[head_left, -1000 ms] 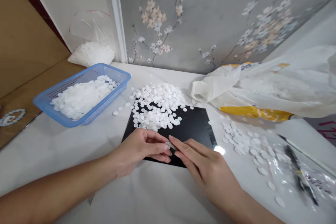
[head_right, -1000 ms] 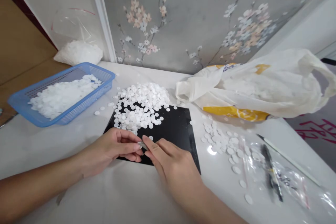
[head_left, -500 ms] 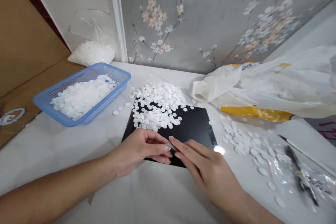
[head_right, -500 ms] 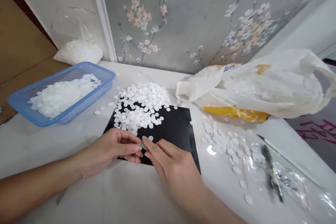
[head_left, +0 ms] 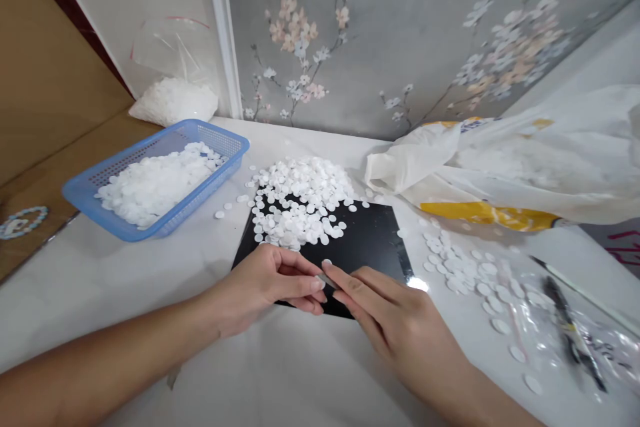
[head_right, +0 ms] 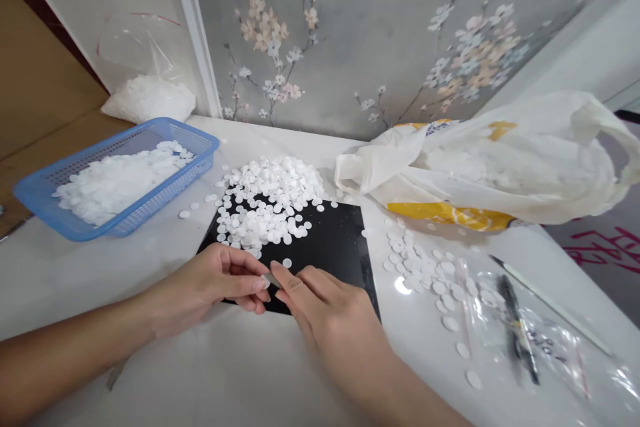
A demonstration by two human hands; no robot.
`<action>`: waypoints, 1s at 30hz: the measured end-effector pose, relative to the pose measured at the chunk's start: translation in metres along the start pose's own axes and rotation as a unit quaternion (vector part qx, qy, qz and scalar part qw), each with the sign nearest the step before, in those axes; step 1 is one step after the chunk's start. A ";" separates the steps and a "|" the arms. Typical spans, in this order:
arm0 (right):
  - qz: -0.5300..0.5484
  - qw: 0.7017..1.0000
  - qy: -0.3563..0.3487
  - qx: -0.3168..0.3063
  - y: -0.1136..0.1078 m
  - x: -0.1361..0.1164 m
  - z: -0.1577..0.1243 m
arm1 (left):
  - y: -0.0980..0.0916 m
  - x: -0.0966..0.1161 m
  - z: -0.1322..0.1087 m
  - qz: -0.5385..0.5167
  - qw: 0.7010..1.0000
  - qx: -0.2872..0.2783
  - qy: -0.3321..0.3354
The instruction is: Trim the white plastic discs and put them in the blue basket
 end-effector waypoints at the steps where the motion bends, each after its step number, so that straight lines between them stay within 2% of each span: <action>1: -0.003 1.000 -0.004 -0.001 0.000 -0.001 0.000 | 0.000 0.000 0.000 0.002 1.000 -0.001 0.001; 4: -0.007 1.000 -0.007 -0.002 -0.001 0.000 0.001 | 0.000 0.000 0.000 0.004 1.000 -0.007 0.003; 9: 0.022 0.999 0.043 0.019 -0.003 0.008 -0.002 | -0.001 0.000 0.001 0.007 1.000 -0.014 0.003; 14: 0.050 0.997 0.061 0.005 -0.005 0.007 -0.002 | -0.001 0.000 0.002 0.014 1.000 -0.010 0.005; 17: 0.024 0.992 0.119 0.018 -0.015 0.022 0.000 | -0.003 0.002 0.002 0.045 0.999 0.003 0.015; 20: -0.009 0.975 0.219 0.040 -0.023 0.050 -0.003 | -0.006 0.004 0.003 0.062 0.998 0.028 0.020; 23: 0.030 0.962 0.268 0.033 -0.014 0.070 -0.002 | -0.008 0.007 0.004 0.049 0.997 0.047 0.028; 27: 0.086 0.971 0.224 0.002 0.010 0.066 0.010 | -0.009 0.008 0.006 0.007 0.998 0.047 0.038; 30: 0.107 0.972 0.211 -0.007 0.019 0.061 0.016 | -0.008 0.006 0.007 -0.006 0.998 0.042 0.038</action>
Point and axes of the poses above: each hand's wrist, its own z-axis towards the middle knuckle, its own y-axis out of the palm, x = y × z, the point moved 7 cm from there along z, towards the middle knuckle, and after that the axes turned 13 degrees about z, right-handed, at the moved point
